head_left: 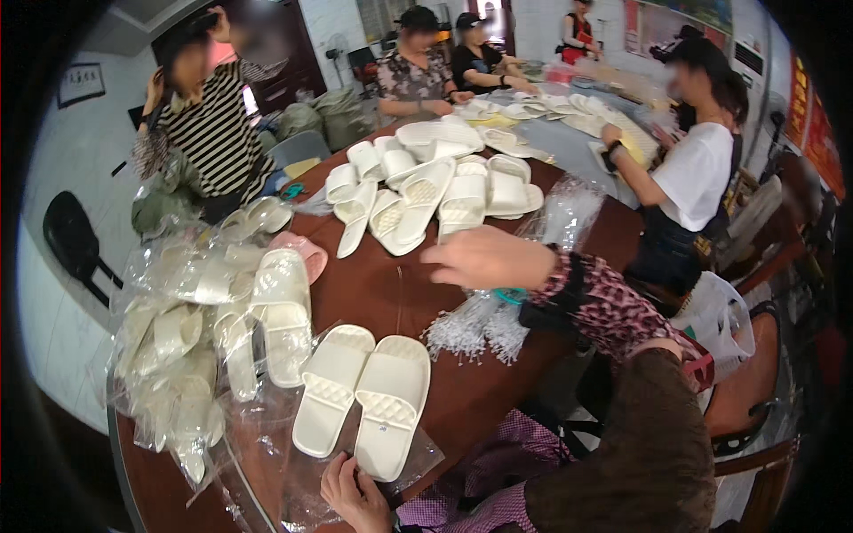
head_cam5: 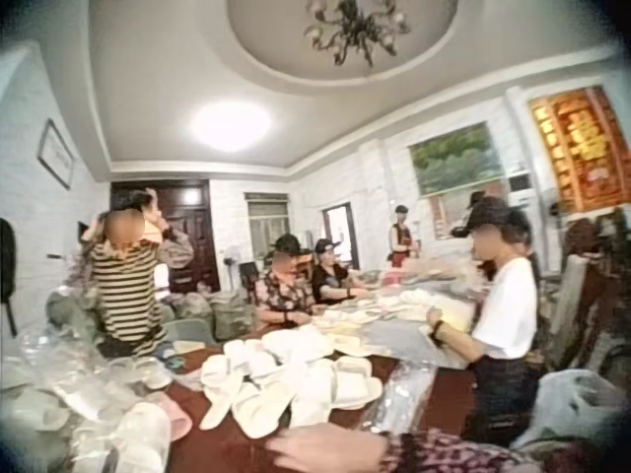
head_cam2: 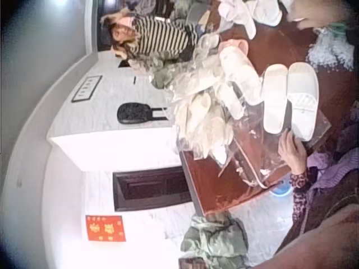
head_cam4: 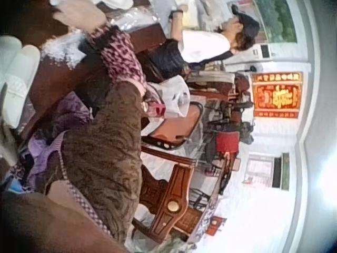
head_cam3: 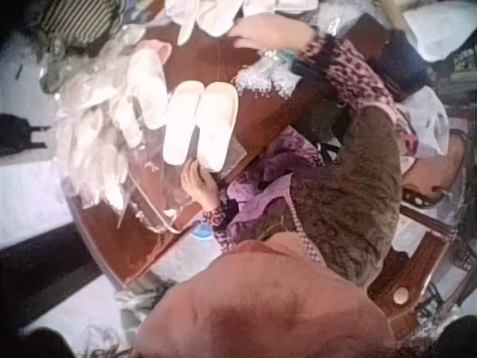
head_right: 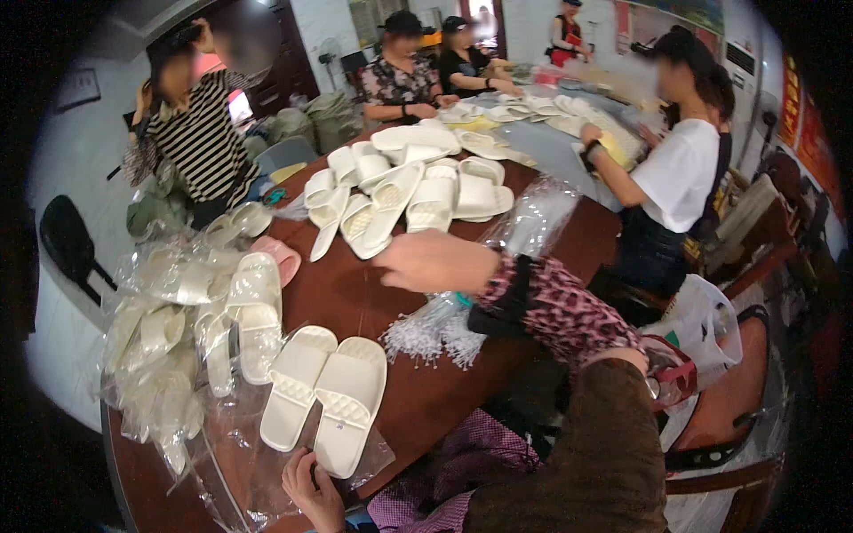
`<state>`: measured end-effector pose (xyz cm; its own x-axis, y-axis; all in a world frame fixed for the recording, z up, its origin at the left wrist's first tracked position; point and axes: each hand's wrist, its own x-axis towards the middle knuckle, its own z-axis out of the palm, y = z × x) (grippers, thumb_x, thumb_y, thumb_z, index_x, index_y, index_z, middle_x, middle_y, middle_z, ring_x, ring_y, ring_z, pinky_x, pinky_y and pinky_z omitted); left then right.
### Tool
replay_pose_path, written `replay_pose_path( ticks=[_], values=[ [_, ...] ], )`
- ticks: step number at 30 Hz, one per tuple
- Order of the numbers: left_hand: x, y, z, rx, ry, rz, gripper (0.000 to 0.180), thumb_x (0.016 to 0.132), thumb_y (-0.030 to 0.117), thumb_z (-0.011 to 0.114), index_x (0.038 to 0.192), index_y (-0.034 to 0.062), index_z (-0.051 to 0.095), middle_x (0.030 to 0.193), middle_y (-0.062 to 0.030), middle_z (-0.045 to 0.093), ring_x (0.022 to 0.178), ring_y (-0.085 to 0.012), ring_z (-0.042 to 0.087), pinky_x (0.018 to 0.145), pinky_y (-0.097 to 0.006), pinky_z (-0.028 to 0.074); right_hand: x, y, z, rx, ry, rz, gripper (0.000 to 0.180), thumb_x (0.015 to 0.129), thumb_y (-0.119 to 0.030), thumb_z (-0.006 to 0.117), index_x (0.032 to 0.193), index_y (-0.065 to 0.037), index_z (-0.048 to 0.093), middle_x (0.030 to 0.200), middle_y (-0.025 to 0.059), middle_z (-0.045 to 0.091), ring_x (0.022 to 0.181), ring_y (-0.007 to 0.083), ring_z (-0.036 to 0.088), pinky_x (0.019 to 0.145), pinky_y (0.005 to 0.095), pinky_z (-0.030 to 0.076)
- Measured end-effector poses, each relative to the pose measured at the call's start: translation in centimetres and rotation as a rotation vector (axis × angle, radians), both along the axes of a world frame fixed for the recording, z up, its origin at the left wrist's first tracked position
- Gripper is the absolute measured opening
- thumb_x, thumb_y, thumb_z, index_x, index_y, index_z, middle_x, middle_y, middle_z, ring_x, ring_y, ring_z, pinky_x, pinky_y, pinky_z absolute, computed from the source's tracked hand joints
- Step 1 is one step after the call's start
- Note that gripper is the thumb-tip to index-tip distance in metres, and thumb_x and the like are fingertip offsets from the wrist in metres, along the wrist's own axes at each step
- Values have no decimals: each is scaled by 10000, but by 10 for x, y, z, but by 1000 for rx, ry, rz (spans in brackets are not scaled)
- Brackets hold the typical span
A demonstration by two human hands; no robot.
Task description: The worker is pairing white slippers together using plastic ties, trimming the excess with scissors, and then packing them into clear plastic bags.
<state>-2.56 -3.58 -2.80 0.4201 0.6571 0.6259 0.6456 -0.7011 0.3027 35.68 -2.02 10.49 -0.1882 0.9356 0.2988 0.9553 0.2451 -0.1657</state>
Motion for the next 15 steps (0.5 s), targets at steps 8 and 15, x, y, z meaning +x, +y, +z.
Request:
replay_pose_path(
  ticks=[8,15],
  values=[
    [-5,-1,-18,-89,-11,103,208,795,35,542,996,25,594,1099,-165,597,1031,-355,526,914,-457,369,-55,129,10,342,-51,298,173,812,-163,569,887,-14,616,847,162,622,841,337,601,716,430,483],
    [0,4,-6,-140,-23,80,284,760,58,615,1043,44,585,1135,-124,573,1071,-327,524,912,-442,371,-40,232,-41,63,280,111,336,799,-225,604,1040,9,623,1006,205,637,957,336,609,833,377,479]
  ],
)
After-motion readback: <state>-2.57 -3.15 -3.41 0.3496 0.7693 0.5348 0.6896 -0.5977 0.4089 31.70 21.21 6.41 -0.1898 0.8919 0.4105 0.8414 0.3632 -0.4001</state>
